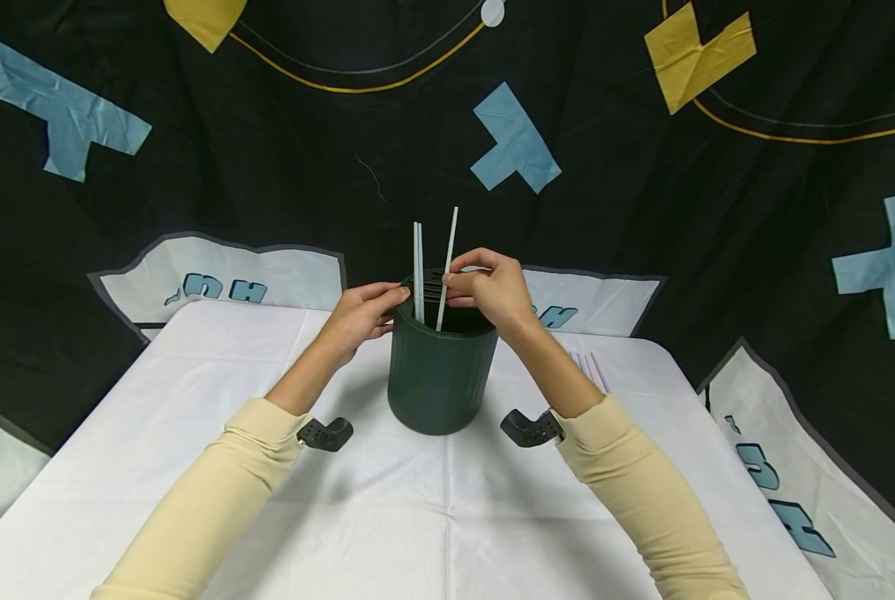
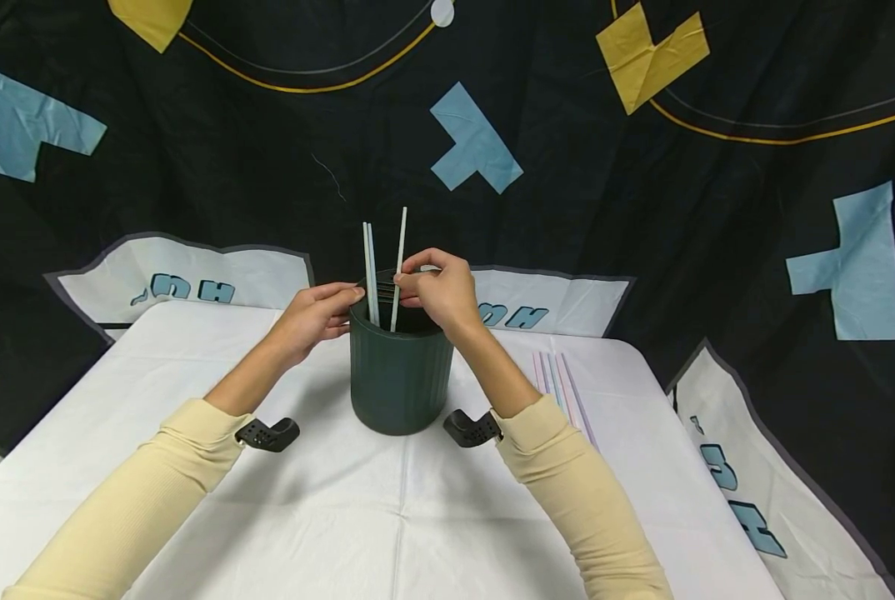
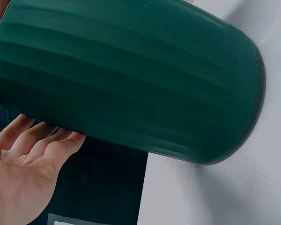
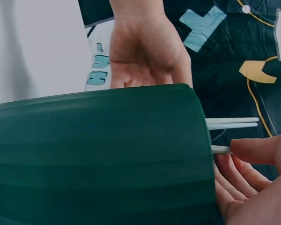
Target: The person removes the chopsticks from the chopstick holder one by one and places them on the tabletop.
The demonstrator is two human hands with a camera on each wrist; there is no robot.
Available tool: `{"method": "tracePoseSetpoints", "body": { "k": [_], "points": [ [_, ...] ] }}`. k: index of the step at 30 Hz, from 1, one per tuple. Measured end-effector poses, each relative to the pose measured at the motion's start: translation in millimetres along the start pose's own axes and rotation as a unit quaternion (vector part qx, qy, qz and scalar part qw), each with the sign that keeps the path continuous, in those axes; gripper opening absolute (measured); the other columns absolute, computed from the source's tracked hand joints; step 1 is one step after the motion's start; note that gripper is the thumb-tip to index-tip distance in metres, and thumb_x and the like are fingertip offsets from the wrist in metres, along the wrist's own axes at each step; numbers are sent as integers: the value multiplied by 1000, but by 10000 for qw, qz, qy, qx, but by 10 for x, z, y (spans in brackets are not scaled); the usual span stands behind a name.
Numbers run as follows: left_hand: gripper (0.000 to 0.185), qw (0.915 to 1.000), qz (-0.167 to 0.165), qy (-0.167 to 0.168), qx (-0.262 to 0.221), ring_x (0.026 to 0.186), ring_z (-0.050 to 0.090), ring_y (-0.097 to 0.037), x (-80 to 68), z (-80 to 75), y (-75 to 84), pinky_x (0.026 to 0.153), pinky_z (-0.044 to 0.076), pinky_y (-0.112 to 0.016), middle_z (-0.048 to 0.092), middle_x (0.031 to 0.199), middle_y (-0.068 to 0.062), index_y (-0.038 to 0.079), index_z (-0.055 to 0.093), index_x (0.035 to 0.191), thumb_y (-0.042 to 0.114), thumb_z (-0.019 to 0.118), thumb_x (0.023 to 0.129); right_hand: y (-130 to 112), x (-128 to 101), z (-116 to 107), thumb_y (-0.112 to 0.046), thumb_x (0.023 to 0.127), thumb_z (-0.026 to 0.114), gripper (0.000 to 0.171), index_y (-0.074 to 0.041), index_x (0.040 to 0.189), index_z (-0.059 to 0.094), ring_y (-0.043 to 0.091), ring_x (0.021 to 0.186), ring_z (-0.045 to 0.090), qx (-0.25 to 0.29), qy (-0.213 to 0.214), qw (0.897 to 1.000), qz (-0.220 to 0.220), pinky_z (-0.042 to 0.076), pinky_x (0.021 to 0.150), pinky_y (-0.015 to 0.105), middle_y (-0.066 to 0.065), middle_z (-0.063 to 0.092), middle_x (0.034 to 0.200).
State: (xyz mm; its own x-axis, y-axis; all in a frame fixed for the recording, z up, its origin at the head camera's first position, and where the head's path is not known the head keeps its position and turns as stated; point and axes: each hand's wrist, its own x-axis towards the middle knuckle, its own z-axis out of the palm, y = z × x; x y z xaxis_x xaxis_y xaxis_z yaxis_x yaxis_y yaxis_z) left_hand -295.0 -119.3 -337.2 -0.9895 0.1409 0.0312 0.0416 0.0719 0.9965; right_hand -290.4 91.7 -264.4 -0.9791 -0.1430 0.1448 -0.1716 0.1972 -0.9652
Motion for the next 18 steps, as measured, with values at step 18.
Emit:
{"method": "tracePoseSetpoints", "body": {
  "k": [18],
  "points": [
    [48,10000,15,47,9,124,64,-32,-22,14,15,102,54,-43,62,137,-18,4,57,141,31,61,101,-86,-13,-361,-4,96,68,14,-3,108,63,18,78,73,1393,982,9844,-433,64,76,33,10,71,98]
  ]
}}
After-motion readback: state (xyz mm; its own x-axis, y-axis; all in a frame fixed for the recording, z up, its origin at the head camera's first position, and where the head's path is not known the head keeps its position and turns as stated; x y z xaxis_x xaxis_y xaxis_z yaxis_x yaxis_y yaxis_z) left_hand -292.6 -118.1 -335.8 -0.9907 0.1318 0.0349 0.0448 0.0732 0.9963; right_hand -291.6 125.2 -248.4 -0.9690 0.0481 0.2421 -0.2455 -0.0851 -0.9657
